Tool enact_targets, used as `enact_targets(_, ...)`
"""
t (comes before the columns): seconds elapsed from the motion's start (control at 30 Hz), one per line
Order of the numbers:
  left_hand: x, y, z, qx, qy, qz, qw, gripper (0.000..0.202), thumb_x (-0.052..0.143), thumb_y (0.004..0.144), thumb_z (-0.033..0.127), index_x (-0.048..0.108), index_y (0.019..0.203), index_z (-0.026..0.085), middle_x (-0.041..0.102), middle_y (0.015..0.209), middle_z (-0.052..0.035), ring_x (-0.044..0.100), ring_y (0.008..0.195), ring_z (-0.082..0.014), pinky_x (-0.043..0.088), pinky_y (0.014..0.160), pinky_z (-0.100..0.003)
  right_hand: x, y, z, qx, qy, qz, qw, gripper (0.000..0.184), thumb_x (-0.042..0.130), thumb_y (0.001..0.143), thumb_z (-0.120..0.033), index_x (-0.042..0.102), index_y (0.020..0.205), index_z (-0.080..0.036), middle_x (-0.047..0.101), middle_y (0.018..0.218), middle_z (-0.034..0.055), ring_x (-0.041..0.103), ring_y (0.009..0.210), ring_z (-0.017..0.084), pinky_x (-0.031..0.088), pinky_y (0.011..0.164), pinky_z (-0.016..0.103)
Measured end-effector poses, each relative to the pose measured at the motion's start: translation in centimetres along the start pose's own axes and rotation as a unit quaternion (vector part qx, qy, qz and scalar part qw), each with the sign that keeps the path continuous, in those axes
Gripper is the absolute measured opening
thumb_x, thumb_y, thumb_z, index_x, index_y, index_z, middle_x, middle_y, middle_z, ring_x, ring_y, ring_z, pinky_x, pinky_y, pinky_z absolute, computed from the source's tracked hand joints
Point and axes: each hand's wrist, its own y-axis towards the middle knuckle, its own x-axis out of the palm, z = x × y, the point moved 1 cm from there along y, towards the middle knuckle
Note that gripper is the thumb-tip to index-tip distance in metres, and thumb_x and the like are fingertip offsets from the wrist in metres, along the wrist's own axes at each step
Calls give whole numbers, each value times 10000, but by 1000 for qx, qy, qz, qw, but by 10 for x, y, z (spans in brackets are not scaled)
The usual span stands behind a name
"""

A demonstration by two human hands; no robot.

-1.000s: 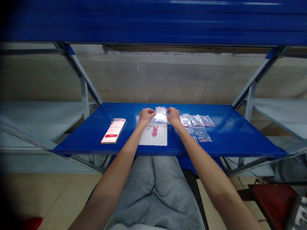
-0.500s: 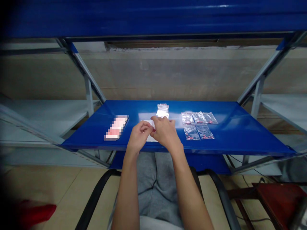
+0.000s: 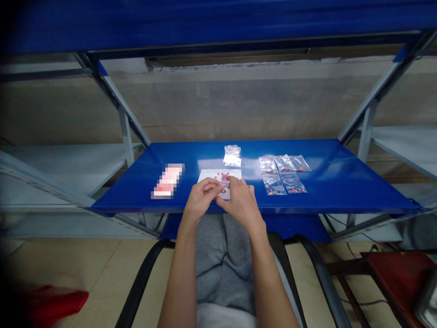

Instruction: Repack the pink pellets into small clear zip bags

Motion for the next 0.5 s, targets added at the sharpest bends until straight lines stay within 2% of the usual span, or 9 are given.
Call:
enact_targets(0.3, -5, 1, -6, 28, 13, -46, 998, 200, 725, 822, 357, 690, 909, 180, 741, 855, -46, 699, 823, -166, 530, 758, -259, 9, 1, 7, -4, 13, -54, 998, 376, 594, 941, -385, 625, 1242, -163, 743, 1074, 129, 682, 1019, 294, 453, 856, 365)
enact_targets(0.37, -12, 1, -10, 24, 20, -18, 999, 215, 720, 821, 367, 698, 925, 180, 751, 907, -56, 700, 842, -172, 535, 745, -259, 8, 1, 11, -6, 32, -45, 998, 399, 620, 931, -387, 624, 1254, -153, 740, 1058, 125, 684, 993, 285, 463, 868, 370)
enact_targets(0.5, -34, 4, -20, 10, 100, 102, 990, 184, 673, 839, 330, 717, 935, 180, 764, 921, -62, 680, 773, -170, 521, 689, -266, 2, 0, 23, -21, 90, -2, 996, 467, 687, 887, -375, 610, 1289, -150, 729, 1027, 107, 681, 932, 258, 490, 875, 367)
